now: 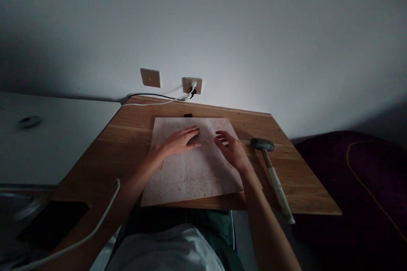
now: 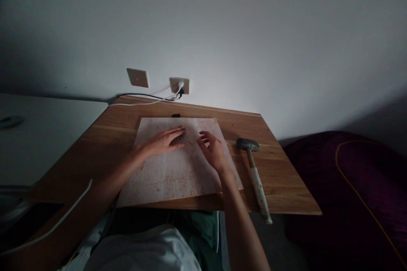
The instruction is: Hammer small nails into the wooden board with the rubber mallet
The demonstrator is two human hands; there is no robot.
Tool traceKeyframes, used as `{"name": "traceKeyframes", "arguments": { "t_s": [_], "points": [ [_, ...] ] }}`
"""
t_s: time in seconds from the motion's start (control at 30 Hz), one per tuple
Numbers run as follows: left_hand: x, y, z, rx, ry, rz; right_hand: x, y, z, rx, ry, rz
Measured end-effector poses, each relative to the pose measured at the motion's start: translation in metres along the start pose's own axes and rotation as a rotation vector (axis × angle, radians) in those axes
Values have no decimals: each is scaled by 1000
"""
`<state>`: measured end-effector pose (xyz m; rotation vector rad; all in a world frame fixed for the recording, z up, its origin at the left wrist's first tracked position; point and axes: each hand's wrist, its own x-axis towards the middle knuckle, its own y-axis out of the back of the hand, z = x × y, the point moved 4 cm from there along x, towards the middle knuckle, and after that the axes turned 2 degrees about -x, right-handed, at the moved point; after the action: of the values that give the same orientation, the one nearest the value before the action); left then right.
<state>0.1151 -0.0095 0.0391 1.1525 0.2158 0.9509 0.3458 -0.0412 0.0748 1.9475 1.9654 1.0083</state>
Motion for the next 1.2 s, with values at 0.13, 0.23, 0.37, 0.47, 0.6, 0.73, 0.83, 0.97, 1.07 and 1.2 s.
{"name": "traceKeyframes", "arguments": {
  "t_s": [0.13, 0.23, 0.37, 0.47, 0.6, 0.73, 0.83, 0.97, 1.07, 1.2],
  "points": [
    [6, -5, -1, 70, -31, -61, 13, 13, 28, 21, -65, 106],
    [16, -10, 1, 79, -34, -121, 6, 21, 48, 43, -113, 195],
    [26, -16, 17, 18, -120, -140, -1, 29, 70, 78, -183, 323],
    [27, -19, 29, -35, -164, -148, -1, 34, 80, 104, -207, 406],
    [19, -18, 38, -66, -185, -160, -3, 40, 86, 116, -213, 483],
    [1, -10, 43, -30, -193, -170, -4, 42, 87, 102, -205, 528],
    [-18, -2, 50, 56, -185, -149, -4, 42, 85, 63, -191, 529],
    [-56, 10, 68, 188, -137, -76, -13, 40, 74, -37, -150, 443],
    [-93, 21, 78, 229, -92, -48, -35, 39, 61, -157, -118, 358],
    [-137, 38, 77, 278, -14, 52, -68, 40, 46, -339, -128, 296]
  ]
}}
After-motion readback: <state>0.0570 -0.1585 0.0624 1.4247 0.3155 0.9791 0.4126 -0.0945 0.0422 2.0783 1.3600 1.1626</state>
